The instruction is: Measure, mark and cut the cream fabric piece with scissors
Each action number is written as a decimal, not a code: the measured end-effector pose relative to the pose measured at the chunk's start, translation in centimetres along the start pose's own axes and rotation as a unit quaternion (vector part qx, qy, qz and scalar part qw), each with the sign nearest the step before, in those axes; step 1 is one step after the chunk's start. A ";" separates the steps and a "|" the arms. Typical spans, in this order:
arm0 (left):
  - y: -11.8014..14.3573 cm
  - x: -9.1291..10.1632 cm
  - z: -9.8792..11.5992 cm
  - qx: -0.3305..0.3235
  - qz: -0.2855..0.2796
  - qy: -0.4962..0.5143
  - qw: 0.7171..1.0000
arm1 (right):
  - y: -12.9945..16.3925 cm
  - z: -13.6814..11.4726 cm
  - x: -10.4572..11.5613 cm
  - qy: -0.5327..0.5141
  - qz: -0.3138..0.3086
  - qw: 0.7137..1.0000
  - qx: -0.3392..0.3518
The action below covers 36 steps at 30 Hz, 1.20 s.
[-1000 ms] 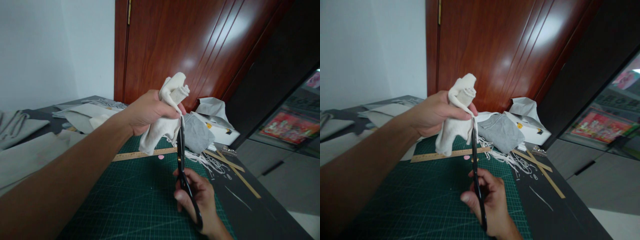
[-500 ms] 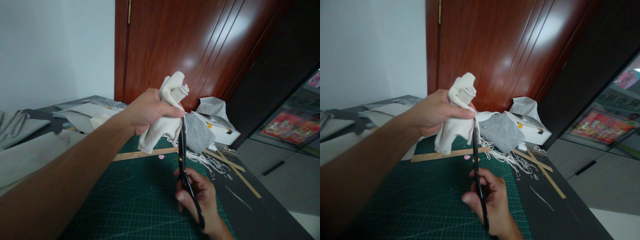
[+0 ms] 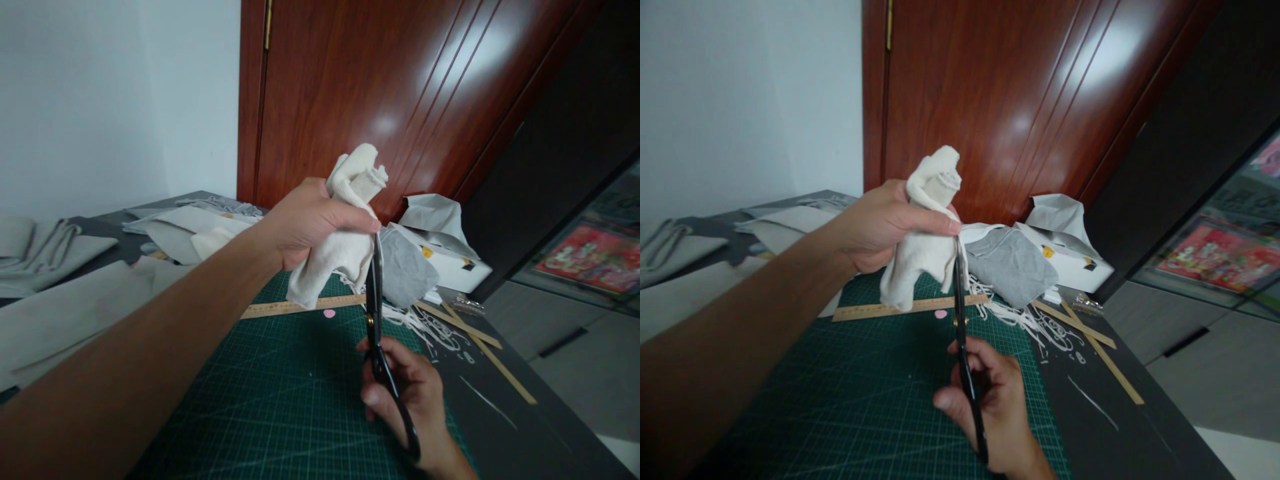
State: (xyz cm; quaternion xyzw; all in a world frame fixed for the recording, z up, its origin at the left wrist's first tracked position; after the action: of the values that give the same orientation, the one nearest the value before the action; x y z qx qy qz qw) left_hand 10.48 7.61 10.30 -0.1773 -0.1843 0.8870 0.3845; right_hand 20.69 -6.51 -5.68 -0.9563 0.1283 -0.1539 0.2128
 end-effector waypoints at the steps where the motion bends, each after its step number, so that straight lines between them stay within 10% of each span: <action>1: 0.0 0.0 0.0 -0.002 -0.001 0.001 1.000 | 0.0 0.0 0.0 0.000 -0.003 1.000 -0.001; 36: -0.1 0.5 0.1 -0.030 0.006 0.016 0.999 | 0.2 1.1 0.1 -0.027 0.007 1.000 0.006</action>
State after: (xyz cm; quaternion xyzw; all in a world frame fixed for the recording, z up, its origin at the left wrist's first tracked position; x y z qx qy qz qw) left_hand 10.21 8.02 10.32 -0.2043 -0.2040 0.8805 0.3761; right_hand 21.14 -6.35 -6.69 -0.9578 0.1289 -0.1276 0.2229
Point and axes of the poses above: each hand's wrist, its own y-axis away from the middle knuckle, its own x-axis out of the back of the hand, z = x × y, the point moved 9 cm from there along -y, towards the middle knuckle, and after that the axes turned 6 degrees about -x, right-handed, at the moved point
